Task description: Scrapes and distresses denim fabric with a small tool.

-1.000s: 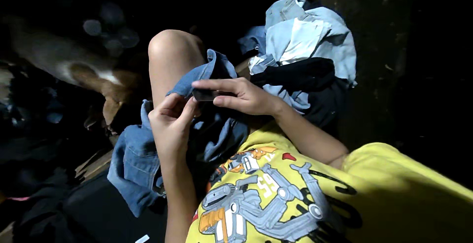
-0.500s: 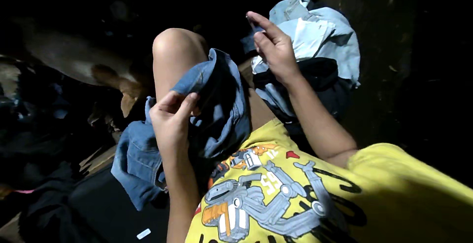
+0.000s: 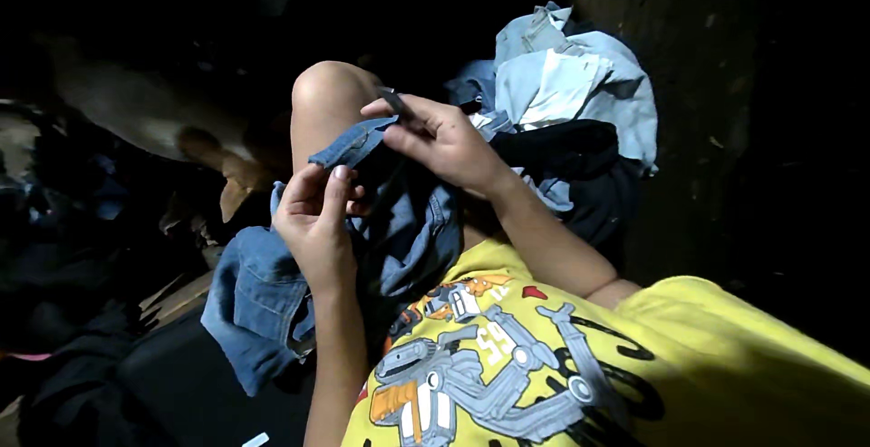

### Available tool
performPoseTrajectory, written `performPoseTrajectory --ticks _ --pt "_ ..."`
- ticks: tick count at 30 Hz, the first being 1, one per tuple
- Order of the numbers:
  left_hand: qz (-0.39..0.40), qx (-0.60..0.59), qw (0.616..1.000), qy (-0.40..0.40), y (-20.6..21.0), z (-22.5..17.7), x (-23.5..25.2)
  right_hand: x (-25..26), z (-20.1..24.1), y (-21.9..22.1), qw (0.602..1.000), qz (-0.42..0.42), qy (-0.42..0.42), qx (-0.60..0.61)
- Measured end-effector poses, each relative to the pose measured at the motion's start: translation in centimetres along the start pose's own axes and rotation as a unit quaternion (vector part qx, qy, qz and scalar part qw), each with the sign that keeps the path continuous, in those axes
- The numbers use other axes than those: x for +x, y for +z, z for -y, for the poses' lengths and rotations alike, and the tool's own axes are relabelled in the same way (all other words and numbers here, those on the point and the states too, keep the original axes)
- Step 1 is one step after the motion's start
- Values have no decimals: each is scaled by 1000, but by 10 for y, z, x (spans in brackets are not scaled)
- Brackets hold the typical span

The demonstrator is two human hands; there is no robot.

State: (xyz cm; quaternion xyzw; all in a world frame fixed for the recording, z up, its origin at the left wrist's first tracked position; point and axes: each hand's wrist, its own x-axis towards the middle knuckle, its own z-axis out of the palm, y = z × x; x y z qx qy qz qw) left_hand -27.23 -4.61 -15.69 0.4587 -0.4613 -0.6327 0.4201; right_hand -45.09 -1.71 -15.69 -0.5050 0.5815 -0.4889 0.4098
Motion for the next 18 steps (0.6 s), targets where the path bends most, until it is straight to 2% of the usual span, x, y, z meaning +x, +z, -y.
performPoseTrajectory --ticks 3,7,10,12,14,16,18 --pt "-2 24 1000 9 2 0 -2 4 -7 11 988 -14 -80 -129" --pt "10 40 999 -8 4 -4 -1 1 -11 23 979 -11 -114 -166" --pt "-1 11 1000 -16 11 -6 4 -5 -8 21 995 -3 -43 -93" --pt "-4 -6 1000 -25 11 -7 5 -8 -7 12 998 22 44 31" --pt "2 -21 999 -32 8 -6 5 -13 -7 4 986 17 94 134" --pt "9 -32 999 -37 7 -6 5 -18 -2 -2 986 19 106 130" --pt "8 -38 998 -39 9 -5 5 -23 5 -6 987 56 102 109"
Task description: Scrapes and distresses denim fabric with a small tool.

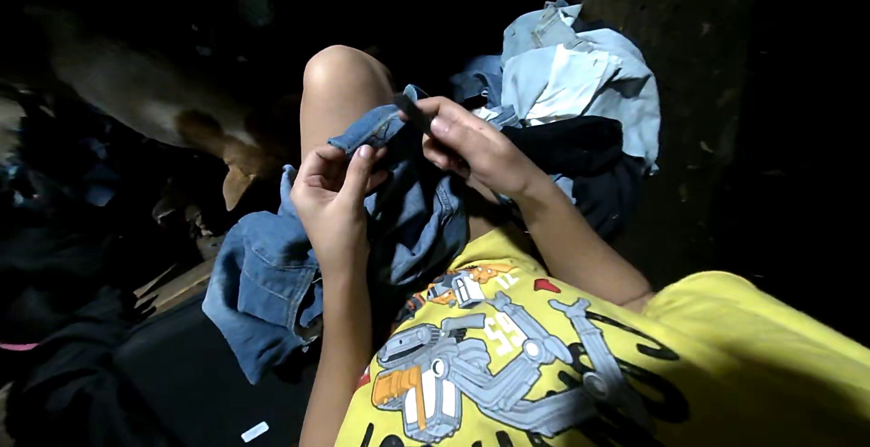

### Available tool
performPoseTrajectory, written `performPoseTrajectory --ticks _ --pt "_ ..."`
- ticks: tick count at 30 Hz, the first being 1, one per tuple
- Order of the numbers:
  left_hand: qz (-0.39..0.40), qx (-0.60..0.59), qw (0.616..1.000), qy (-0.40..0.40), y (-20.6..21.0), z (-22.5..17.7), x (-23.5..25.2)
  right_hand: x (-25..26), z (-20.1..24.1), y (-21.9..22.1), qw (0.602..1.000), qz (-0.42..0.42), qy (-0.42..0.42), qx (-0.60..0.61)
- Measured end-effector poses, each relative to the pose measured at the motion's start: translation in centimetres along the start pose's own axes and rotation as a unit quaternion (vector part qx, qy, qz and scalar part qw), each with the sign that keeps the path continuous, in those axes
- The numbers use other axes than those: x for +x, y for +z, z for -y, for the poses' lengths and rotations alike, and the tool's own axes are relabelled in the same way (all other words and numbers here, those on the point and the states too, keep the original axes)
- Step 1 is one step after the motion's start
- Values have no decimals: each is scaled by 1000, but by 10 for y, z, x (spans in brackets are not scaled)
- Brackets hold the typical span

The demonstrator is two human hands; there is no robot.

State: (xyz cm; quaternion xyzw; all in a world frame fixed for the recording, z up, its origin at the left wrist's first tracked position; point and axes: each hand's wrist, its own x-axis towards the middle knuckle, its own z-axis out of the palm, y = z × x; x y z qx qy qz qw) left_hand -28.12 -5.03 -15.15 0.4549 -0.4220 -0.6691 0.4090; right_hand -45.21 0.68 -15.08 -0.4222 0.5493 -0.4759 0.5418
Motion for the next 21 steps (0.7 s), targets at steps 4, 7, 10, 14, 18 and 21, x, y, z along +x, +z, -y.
performPoseTrajectory --ticks 4,7,10,14,18,21 --pt "6 8 1000 18 1 3 -1 -14 6 7 999 33 20 -8" --pt "49 36 997 53 -3 9 -6 -15 1 15 999 33 14 -10" --pt "56 38 996 65 -3 12 -7 -10 -3 22 1000 23 -6 13" --pt "40 29 997 53 -3 12 -7 -5 -11 24 998 8 -58 -5" --pt "39 12 999 35 -4 9 -7 -5 -13 20 997 38 -65 -26" --pt "41 1 998 37 -3 8 -7 -9 -11 21 1000 18 -9 -12"
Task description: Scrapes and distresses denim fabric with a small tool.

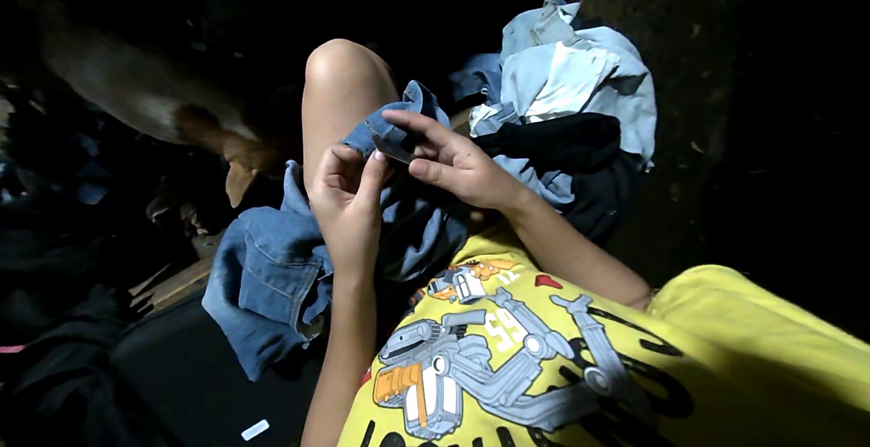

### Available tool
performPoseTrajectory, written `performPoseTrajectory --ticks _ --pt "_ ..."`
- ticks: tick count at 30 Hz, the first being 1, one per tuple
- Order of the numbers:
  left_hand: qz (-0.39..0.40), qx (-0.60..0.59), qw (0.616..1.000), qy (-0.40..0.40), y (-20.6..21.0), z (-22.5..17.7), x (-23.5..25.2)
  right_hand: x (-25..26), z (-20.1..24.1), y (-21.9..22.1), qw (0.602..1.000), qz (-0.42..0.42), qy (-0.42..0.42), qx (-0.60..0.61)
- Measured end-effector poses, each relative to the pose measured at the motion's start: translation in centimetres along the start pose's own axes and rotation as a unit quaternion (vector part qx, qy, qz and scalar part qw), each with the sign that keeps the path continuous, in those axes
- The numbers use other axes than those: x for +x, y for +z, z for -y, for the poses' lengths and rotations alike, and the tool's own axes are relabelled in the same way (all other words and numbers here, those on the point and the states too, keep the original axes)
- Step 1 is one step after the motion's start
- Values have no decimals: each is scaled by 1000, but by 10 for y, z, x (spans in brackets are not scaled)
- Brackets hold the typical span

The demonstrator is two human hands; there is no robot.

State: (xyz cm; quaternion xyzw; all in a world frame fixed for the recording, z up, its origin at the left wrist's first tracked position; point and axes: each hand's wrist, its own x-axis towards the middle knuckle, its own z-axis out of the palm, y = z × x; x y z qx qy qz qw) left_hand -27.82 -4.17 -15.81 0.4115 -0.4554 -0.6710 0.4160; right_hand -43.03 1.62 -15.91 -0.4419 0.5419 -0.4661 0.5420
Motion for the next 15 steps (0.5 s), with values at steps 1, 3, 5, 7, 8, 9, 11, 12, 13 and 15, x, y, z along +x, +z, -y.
performPoseTrajectory --ticks 1,3,5,7,8,9,11,12,13,15 --pt "6 -2 1000 5 -1 1 0 0 0 1 1000 -5 8 4" --pt "17 0 1000 14 -3 3 -1 -1 -3 -1 1000 13 -17 2" --pt "22 14 999 26 -4 6 -1 0 -7 -1 998 5 -57 -31" --pt "27 58 997 36 -6 6 -2 0 -11 1 984 -44 -90 -150" --pt "26 82 996 37 -6 6 -2 0 -13 3 966 -78 -113 -218" --pt "22 104 994 35 -5 5 -2 0 -16 3 945 -103 -137 -278" --pt "7 130 991 34 0 5 -1 -1 -20 2 904 -135 -172 -367" --pt "4 137 990 31 1 6 0 0 -23 1 889 -146 -181 -395" --pt "6 141 990 28 2 6 0 2 -27 -1 879 -158 -185 -411" --pt "18 153 988 13 0 6 0 9 -37 -3 871 -184 -177 -419"
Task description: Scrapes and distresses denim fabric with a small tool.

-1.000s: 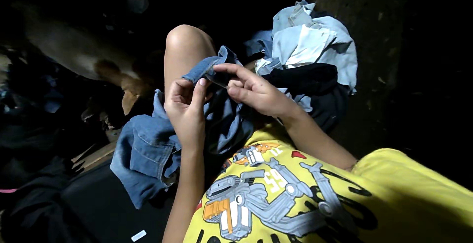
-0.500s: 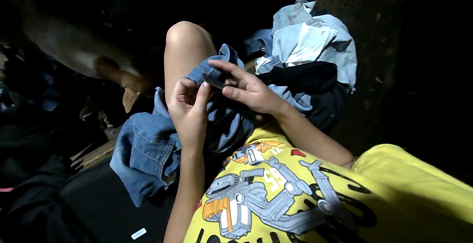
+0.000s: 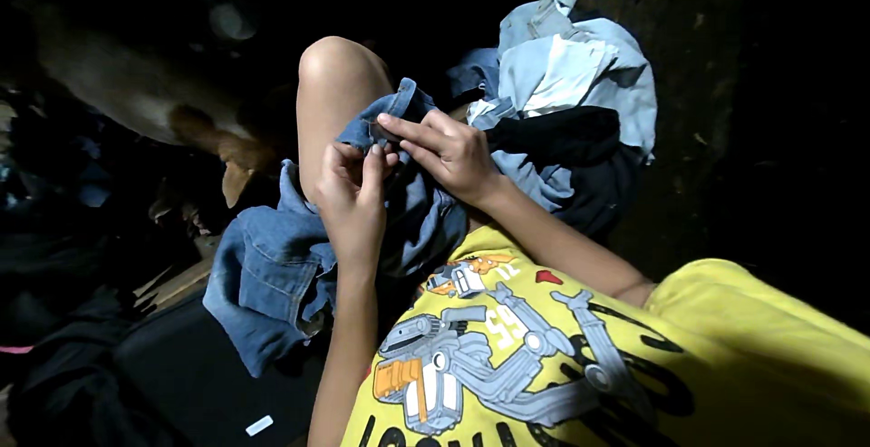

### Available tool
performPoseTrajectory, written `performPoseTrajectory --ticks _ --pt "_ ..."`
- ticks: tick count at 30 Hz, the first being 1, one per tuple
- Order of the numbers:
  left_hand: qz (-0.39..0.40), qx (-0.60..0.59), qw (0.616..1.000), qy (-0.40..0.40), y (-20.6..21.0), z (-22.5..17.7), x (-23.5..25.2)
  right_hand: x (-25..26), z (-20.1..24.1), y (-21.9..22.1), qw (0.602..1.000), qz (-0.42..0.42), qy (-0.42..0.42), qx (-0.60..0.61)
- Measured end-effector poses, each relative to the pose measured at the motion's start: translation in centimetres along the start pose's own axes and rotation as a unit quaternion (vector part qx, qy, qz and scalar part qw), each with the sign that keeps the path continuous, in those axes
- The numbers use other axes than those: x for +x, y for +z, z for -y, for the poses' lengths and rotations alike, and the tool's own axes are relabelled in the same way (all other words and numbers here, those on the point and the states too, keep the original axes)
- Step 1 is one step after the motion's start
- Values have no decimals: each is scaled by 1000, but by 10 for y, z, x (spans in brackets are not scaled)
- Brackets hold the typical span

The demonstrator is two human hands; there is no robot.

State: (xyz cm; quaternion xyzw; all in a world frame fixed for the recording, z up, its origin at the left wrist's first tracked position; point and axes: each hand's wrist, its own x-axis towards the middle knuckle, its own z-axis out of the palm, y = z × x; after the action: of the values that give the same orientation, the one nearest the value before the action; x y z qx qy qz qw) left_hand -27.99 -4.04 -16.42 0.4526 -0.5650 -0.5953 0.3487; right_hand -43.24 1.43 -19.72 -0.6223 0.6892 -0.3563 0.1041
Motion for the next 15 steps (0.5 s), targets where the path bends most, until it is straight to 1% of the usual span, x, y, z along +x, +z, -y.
performPoseTrajectory --ticks 5,6,8,9,11,12,14,15 --pt "1 6 1000 2 2 -1 6 12 -8 10 996 -9 84 -14" --pt "3 -1 1000 2 0 0 4 15 -10 7 993 -7 114 -27" --pt "13 -27 1000 -6 -6 -1 -2 23 -30 -10 975 7 220 -37" --pt "12 -47 999 -13 -10 0 -5 26 -45 -23 967 5 255 -17" --pt "-5 -78 997 -16 -13 0 -4 33 -65 -45 964 -7 256 76" --pt "-16 -90 996 -16 -13 -1 -5 34 -64 -53 955 -8 261 143" --pt "-40 -110 993 -15 -11 -5 -3 31 -46 -60 923 3 288 254" --pt "-50 -115 992 -8 -11 -7 0 31 -38 -61 910 16 285 300"
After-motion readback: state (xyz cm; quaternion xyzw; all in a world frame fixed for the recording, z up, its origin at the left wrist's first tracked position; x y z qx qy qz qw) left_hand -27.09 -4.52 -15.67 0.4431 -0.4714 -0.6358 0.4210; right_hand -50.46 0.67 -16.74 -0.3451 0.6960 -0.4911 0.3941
